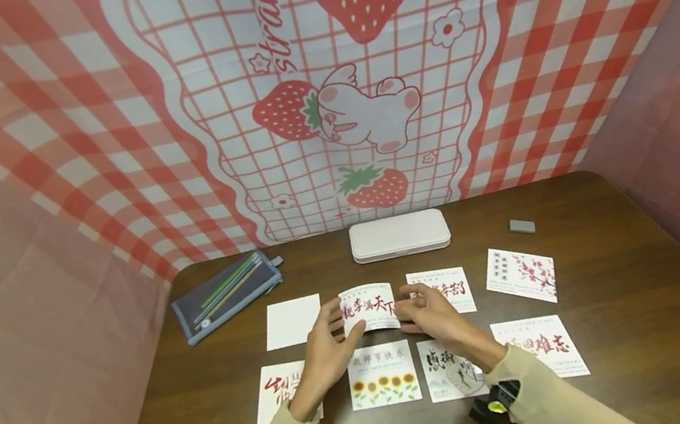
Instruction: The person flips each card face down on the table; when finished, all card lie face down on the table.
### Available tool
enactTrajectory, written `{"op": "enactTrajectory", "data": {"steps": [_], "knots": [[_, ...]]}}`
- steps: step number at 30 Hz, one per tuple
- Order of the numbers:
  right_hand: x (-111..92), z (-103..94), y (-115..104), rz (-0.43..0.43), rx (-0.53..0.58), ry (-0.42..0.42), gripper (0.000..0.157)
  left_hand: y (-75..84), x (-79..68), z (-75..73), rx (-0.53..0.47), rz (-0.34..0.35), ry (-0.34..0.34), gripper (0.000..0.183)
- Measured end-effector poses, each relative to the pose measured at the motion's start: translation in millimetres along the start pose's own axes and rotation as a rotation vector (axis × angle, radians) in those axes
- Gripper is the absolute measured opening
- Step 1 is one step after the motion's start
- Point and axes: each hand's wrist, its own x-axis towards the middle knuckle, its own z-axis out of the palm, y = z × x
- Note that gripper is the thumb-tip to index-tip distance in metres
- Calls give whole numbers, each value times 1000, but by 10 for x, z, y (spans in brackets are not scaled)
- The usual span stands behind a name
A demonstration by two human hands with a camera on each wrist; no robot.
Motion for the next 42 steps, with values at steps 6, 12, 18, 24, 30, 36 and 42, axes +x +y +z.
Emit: {"op": "enactTrajectory", "data": {"steps": [6, 12, 18, 24, 30, 36, 42], "knots": [[14, -17, 12, 15, -11, 27, 54, 18, -3, 42, 157, 76, -9, 51], [54, -54, 0, 23, -10, 28, 54, 35, -2, 90, 283, 122, 13, 51], [119, -71, -78, -8, 13, -8, 53, 67, 34, 93, 283, 70, 7, 52], [218, -69, -81, -39, 123, -78, 47, 106, 62, 94, 277, 50, 1, 54], [256, -55, -58, -45, 171, -121, 44, 133, 94, 98, 243, 16, -15, 51], [281, -28, -28, -28, 159, -150, 44, 156, 110, 124, 190, 4, -22, 51], [288, 34, 24, -21, 129, -162, 49, 189, 106, 163, 89, -21, -36, 53]]}}
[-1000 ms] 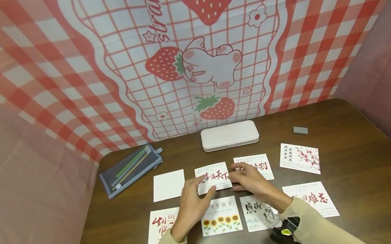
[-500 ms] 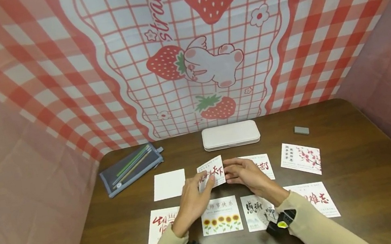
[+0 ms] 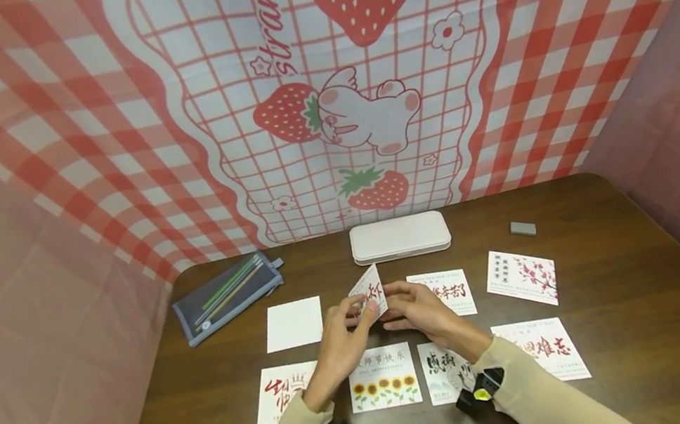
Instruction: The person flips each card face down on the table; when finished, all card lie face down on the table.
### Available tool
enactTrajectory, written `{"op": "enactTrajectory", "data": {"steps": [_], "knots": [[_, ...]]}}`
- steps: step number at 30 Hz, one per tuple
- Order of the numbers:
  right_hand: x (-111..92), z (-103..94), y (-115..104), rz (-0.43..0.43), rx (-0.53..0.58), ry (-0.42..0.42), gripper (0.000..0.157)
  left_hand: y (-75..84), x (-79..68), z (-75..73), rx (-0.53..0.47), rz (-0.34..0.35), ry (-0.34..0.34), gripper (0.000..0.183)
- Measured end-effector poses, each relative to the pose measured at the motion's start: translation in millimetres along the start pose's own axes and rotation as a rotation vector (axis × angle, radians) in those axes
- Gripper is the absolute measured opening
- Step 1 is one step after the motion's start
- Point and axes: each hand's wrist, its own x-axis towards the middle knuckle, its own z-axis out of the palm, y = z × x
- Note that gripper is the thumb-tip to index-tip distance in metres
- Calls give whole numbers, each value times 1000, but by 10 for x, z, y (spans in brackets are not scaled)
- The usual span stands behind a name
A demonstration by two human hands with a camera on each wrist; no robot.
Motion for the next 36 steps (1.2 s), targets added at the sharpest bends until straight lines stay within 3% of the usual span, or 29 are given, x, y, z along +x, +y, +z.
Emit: {"op": "enactTrajectory", "data": {"steps": [4, 13, 18, 22, 31, 36], "knots": [[4, 37, 13, 12, -2, 2, 52, 7, -8, 22, -76, -21, -24, 56], [17, 89, -15, -7, -79, 60, 58, -15, -10, 30, -395, -34, -52, 57], [30, 115, -31, 5, -117, 106, 66, -4, -2, 2, -538, 9, -58, 53], [35, 125, -53, 13, -138, 139, 69, 9, 0, -31, -592, 32, -54, 52], [38, 55, -74, -31, -197, 198, 60, 7, 11, -139, -708, 81, 82, 33], [52, -25, -82, -61, -192, 218, 56, -49, 53, -197, -702, 116, 130, 33]]}}
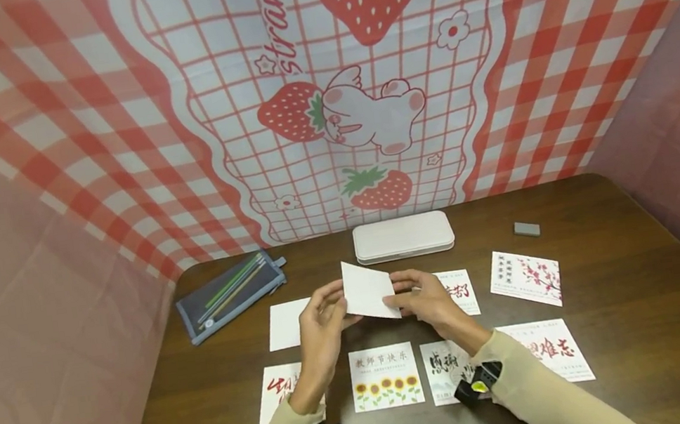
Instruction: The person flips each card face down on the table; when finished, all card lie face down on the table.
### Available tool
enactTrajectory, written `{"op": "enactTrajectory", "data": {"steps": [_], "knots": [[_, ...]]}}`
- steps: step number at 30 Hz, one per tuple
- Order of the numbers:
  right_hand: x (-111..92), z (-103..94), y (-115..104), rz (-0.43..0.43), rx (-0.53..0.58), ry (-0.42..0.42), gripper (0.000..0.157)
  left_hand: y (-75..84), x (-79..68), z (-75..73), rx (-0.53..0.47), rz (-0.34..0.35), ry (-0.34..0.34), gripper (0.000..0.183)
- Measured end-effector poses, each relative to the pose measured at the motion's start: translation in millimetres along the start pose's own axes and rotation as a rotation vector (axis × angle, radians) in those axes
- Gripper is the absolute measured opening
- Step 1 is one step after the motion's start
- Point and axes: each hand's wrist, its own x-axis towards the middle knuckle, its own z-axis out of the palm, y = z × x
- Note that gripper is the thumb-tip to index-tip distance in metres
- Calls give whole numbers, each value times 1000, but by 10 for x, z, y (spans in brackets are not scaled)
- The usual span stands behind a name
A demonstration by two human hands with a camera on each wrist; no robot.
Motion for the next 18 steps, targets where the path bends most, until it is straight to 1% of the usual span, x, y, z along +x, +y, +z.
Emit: {"op": "enactTrajectory", "data": {"steps": [3, 6, 10, 15, 18], "knots": [[9, -46, 12, -13, -19, 9, 55, -10, 9, -53, 63, -21, 10, 35], [25, -76, 26, -28, -26, 14, 53, -16, 22, -115, 184, -45, 33, 35], [50, -100, 32, -47, -31, 24, 51, -32, 50, -183, 341, -66, 41, 34], [77, -100, 50, -62, -46, 15, 50, -65, 66, -231, 453, -102, 25, 37], [86, -93, 63, -73, -60, 7, 49, -95, 81, -247, 518, -103, 17, 41]]}}
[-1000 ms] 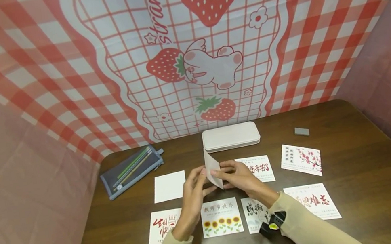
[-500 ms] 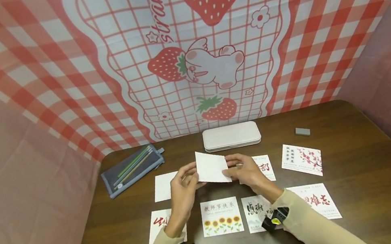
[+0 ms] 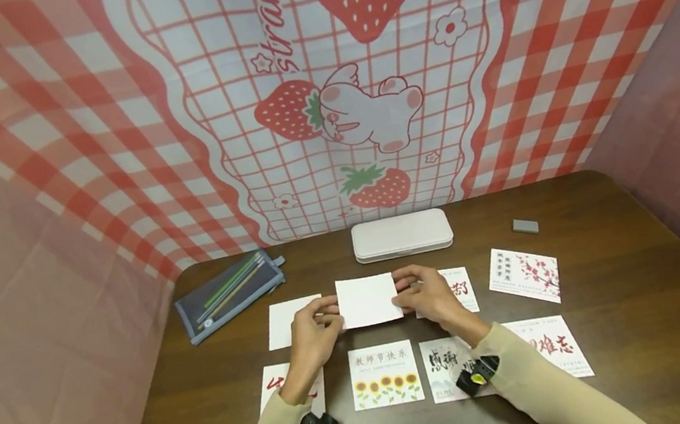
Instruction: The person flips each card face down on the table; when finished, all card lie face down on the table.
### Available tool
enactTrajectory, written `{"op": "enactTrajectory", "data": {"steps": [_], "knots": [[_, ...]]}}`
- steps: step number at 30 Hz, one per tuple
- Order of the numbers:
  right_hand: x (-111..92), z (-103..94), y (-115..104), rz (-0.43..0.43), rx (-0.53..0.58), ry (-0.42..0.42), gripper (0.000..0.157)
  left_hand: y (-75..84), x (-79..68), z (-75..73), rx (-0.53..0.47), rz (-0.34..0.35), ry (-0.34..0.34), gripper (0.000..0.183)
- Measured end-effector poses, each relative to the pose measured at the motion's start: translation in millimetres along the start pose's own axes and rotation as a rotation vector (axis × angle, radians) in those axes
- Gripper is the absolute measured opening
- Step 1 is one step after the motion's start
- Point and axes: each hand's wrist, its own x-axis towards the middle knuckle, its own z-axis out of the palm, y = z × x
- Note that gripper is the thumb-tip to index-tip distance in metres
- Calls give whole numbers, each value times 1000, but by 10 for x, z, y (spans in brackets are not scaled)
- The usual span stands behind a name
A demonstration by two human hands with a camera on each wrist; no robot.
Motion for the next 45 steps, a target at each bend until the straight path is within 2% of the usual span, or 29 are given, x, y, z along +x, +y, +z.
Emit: {"op": "enactTrajectory", "data": {"steps": [5, 9, 14, 22, 29, 35, 40, 45], "knots": [[8, 2, 9, -8, -31, -7, 50, -39, 32, 13, 143, 22, -20, 41], [30, -4, 15, -19, -84, -9, 48, -44, 55, 21, 205, 26, -52, 34], [76, -4, 9, -13, -121, -42, 46, -21, 74, 17, 228, 8, -66, 33], [109, 32, 7, 24, -94, -59, 47, -21, 95, 8, 267, 23, -82, 38], [104, 52, 10, 55, -120, -40, 48, -47, 99, 5, 268, 7, -99, 38], [89, 45, -8, 80, -186, -18, 41, -36, 80, 4, 278, 23, -99, 34], [64, 14, -4, 77, -215, -28, 36, -40, 40, -6, 277, 44, -102, 35], [43, -95, -43, 25, -205, -50, 35, -14, 25, 2, 280, 74, -80, 39]]}}
